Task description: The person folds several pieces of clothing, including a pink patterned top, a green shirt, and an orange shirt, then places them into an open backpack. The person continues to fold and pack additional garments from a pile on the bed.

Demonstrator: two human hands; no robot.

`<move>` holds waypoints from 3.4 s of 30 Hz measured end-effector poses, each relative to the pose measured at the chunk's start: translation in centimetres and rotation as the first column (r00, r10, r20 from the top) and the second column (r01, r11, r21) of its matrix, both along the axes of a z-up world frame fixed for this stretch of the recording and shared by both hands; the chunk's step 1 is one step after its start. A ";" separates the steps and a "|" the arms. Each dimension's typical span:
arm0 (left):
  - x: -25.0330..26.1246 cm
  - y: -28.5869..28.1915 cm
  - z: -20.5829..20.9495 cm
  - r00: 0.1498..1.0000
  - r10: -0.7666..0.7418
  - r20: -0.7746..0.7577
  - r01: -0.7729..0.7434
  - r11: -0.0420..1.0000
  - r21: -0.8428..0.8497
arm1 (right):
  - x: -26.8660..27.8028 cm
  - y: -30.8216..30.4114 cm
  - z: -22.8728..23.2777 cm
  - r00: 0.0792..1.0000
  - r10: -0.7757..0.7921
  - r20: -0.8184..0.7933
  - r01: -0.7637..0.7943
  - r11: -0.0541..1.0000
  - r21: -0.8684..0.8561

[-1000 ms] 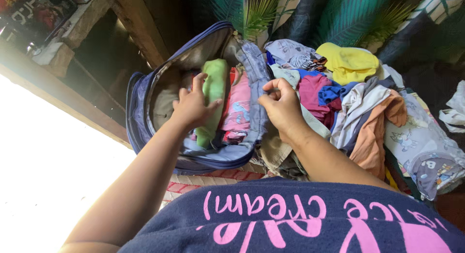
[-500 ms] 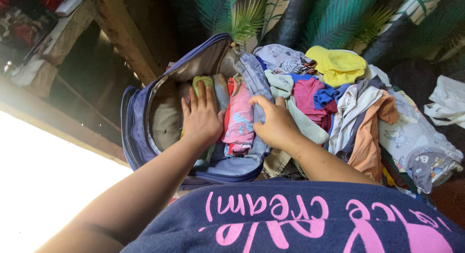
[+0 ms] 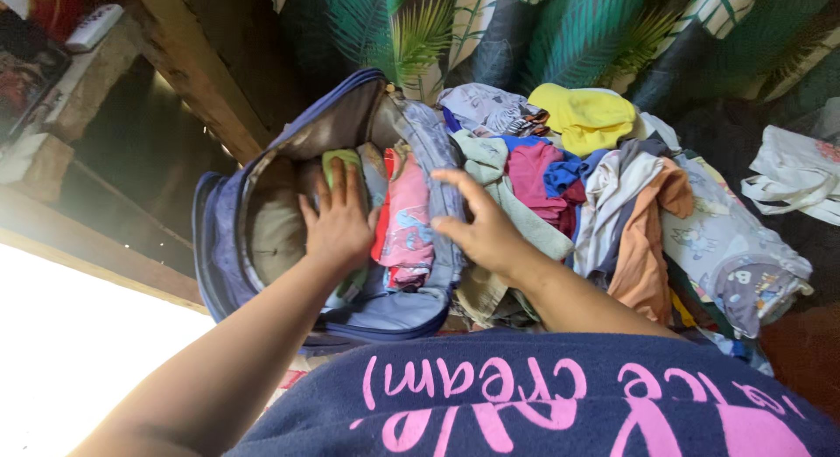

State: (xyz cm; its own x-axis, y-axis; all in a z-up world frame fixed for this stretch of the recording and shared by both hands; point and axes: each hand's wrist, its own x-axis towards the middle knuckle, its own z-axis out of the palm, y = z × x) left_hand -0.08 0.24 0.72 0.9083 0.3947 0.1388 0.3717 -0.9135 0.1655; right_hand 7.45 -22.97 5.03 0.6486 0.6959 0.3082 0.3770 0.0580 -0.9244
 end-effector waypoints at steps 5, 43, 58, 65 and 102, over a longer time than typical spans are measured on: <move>-0.3 -1.2 3.6 0.991 0.089 -0.096 -0.086 0.996 0.036 | 1.8 -5.1 -1.3 0.891 -0.217 -0.399 0.151 0.970 -0.191; 16.2 -30.8 10.9 0.687 0.077 0.722 0.578 0.544 -0.608 | 18.3 -28.3 -1.3 0.909 -0.175 0.378 0.258 0.949 -0.182; 7.7 -20.8 19.8 0.802 0.178 0.570 0.597 -0.273 -0.754 | 29.3 -31.2 -4.0 0.943 -0.332 -0.025 0.327 0.938 -0.112; 9.1 -18.6 12.8 0.931 0.271 0.245 0.251 0.013 -0.968 | 31.1 -38.6 2.1 0.965 -0.143 0.219 0.192 0.956 -0.223; 8.5 -29.1 2.3 0.984 0.113 -0.138 -0.113 0.994 0.007 | 23.9 -38.9 -9.5 0.884 -0.055 0.464 0.399 0.607 -0.688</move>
State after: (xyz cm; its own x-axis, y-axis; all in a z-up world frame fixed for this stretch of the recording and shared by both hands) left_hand 8.43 -28.82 3.01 0.8684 0.4956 0.0147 0.4915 -0.8643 0.1067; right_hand 31.38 -61.85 -4.48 0.7756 0.6313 -0.0055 0.5821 -0.7184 -0.3809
